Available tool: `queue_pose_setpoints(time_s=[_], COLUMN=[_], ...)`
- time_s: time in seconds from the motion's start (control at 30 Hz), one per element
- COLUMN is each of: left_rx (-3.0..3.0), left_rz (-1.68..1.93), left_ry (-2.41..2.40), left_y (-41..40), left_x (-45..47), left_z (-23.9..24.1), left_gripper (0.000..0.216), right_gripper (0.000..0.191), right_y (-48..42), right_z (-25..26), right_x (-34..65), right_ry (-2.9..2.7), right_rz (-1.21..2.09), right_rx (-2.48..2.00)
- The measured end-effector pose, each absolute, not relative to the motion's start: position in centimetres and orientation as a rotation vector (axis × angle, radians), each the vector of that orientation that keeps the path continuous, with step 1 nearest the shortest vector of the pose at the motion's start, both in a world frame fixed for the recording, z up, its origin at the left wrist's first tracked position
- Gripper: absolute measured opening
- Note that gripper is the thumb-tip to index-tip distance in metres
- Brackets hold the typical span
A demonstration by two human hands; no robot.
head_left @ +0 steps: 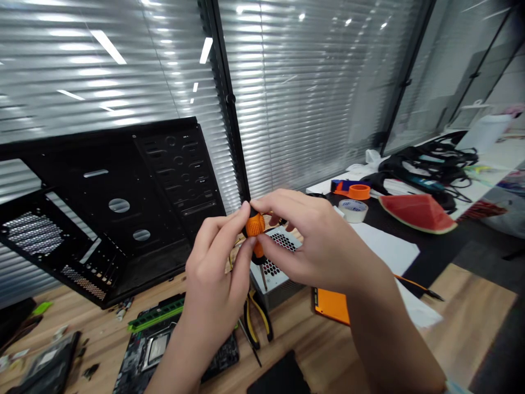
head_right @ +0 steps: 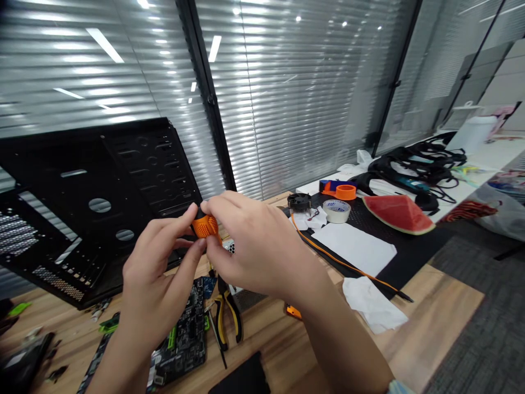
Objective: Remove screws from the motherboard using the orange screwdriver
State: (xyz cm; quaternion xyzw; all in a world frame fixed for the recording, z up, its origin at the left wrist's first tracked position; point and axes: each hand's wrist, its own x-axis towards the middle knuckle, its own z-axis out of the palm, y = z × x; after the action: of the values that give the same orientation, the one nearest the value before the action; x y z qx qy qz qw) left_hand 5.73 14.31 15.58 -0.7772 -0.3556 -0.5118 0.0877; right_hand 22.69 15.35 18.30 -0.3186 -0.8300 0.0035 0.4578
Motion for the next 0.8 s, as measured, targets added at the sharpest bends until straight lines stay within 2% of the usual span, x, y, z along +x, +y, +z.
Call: queue_pose_setpoints(time_s=[0.8], left_rx=[-2.296], left_rz=[-1.523], left_ry=[-1.059], left_y=[14.33], left_x=[5.83], left_z=[15.44], left_gripper=[0.051], right_gripper=[0.018], right_y=[15.34], right_z=[18.37], right_x=[22.78], right_ry=[-2.041], right_rz=[0.007], right_rx=[-0.767])
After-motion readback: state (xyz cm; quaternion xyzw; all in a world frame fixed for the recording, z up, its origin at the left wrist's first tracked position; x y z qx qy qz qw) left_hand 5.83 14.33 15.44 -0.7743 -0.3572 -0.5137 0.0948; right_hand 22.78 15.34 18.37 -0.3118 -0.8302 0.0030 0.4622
